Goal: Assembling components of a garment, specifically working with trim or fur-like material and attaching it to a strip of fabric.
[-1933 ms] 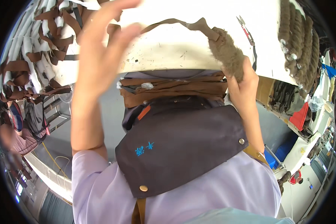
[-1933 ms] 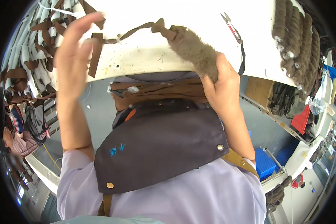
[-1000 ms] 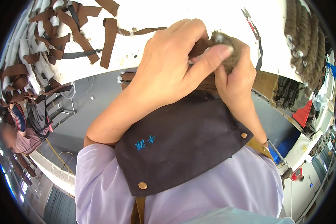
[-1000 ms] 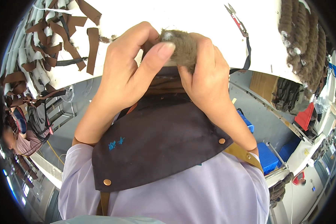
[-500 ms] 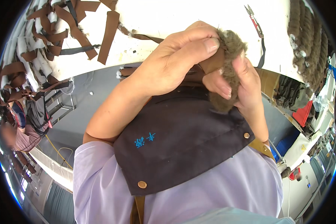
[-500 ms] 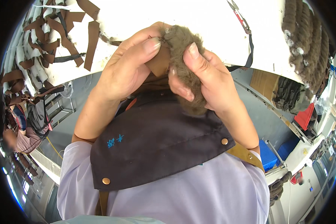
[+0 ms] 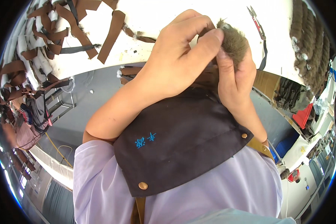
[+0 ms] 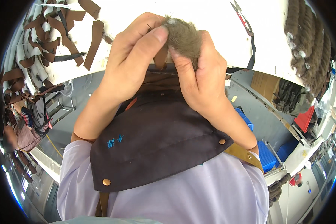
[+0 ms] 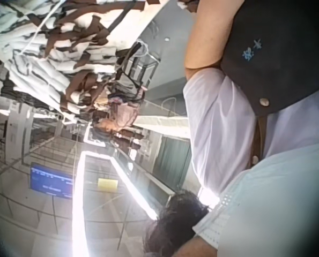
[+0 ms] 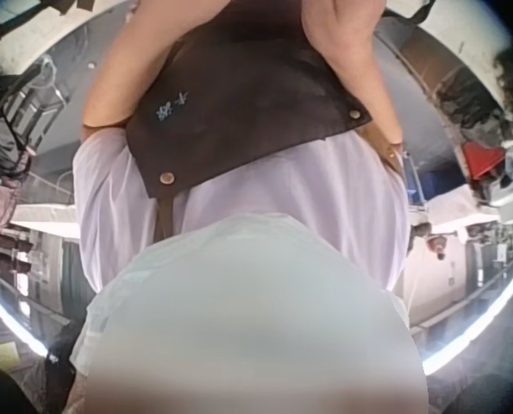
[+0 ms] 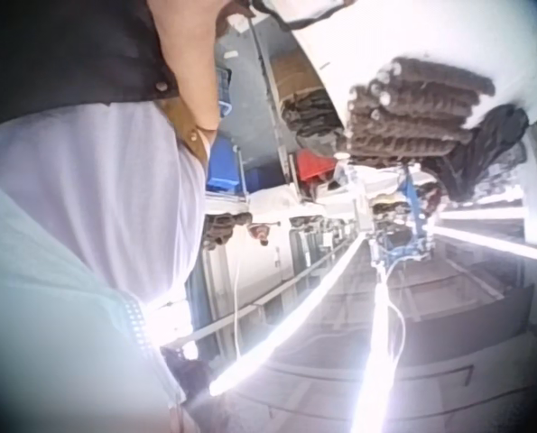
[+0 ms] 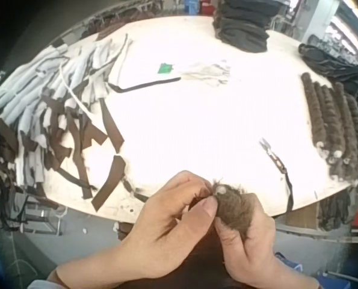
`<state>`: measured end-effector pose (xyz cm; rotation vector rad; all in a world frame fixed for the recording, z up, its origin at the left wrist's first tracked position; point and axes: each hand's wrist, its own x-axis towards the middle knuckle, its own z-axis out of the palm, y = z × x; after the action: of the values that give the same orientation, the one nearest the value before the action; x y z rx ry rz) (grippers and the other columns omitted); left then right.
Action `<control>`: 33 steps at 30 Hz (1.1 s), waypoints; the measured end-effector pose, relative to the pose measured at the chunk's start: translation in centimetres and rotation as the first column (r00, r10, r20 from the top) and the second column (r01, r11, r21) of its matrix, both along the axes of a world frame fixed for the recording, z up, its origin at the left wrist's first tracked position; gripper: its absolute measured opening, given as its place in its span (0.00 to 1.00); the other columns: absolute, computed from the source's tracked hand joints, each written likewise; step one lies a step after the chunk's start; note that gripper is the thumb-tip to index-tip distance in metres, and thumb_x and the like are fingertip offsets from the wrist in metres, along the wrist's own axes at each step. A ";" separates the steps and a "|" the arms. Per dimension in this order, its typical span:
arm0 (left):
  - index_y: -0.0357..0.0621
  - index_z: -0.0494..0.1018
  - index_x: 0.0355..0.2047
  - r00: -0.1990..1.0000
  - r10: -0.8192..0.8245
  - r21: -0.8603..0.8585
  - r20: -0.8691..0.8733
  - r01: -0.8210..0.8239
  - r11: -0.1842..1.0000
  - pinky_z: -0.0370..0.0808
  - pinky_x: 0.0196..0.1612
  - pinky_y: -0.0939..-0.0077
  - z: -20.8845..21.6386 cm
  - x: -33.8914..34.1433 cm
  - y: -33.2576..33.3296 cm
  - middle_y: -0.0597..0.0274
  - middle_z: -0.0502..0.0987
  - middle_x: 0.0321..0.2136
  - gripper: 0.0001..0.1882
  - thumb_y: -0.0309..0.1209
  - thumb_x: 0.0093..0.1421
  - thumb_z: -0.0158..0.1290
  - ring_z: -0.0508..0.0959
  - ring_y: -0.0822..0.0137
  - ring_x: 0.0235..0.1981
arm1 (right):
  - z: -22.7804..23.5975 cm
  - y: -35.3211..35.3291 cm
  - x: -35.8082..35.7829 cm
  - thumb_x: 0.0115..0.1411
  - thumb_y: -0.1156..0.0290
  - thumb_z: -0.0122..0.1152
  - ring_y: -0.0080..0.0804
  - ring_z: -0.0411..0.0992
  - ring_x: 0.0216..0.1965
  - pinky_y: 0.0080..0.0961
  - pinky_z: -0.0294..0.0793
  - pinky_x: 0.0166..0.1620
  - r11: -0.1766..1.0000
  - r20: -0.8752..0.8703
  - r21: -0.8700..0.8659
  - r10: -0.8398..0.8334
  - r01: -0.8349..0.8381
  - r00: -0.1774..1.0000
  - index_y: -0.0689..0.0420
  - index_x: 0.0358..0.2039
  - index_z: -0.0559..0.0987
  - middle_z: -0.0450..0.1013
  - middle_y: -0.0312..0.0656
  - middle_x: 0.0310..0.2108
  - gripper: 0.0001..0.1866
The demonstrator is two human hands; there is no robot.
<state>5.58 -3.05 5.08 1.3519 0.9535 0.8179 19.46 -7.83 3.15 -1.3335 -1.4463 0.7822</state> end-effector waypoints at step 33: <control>0.35 0.67 0.36 0.843 -0.085 -0.212 0.531 0.229 0.950 0.58 0.26 0.86 0.4 -2.8 -0.6 0.72 0.65 0.22 0.12 0.32 0.59 0.40 0.61 0.81 0.24 | -5.7 8.9 14.5 0.55 0.68 0.48 0.42 0.70 0.33 0.36 0.70 0.38 0.976 0.922 0.032 -0.112 0.216 0.371 0.65 0.39 0.69 0.71 0.51 0.33 0.15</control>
<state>2.79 -3.63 5.47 0.8883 0.4934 0.8321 33.94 1.05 -2.54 -2.1316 -2.0701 -0.1722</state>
